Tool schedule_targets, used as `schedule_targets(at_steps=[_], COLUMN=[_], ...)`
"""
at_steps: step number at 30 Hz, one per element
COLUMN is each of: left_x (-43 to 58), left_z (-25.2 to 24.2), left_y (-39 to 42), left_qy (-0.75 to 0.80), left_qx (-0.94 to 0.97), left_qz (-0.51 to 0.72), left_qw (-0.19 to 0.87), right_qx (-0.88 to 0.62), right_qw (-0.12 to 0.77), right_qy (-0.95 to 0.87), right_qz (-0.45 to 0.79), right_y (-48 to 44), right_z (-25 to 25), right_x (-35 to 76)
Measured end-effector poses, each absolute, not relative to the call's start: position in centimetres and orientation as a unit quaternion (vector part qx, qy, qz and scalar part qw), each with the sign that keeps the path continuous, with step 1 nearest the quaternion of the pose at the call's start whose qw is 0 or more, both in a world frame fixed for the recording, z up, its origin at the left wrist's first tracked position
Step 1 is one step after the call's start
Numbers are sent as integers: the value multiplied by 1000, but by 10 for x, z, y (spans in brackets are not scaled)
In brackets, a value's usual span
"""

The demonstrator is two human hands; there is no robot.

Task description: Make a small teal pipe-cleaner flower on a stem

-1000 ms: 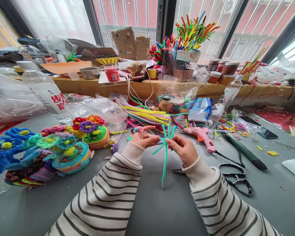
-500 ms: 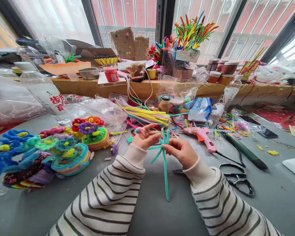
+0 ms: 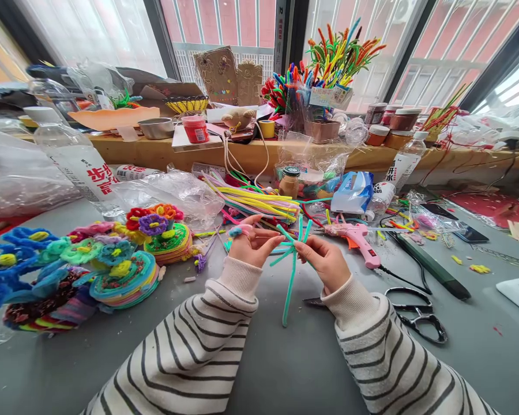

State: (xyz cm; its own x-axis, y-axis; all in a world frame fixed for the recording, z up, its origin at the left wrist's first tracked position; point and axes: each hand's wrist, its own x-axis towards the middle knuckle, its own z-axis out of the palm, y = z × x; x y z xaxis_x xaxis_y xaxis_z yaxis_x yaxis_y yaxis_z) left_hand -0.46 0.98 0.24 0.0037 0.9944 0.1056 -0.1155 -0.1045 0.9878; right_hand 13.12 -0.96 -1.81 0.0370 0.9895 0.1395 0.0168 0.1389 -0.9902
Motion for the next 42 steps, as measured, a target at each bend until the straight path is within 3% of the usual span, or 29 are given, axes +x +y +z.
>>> schedule_targets(at_steps=[3,7,11,15,19,25,35,42], left_x=[-4,-5,-6,-3,1,-1,1,-3], left_z=[2,0,-5,-11,-11,-5,-2,2], left_y=[4,1,4,7,6,6,7,7], left_qy=[464,444,449,450,421,439,394,416], left_qx=[542,556,580,605,576,544,400,476], left_qz=[531,491,482,472,472,449,496,428], left_qw=[456,503,480,455,518,557,663,646], right_qx=[-479,-472,-469,-487,-484,-463,-390,-417], right_qw=[538,519,502,538,570,579,579,590], right_qy=[-514,-511,-504,-483,-498,-485,-208,-345], right_qz=[465,498,523,490,440,464,685,599], right_y=[-9,-9,-7,-6,-9,-10,-13,-11], right_z=[-20,-23,-25,-25,-21,-19,-13,-7], right_x=[130,129,131,133,132,131,128,138])
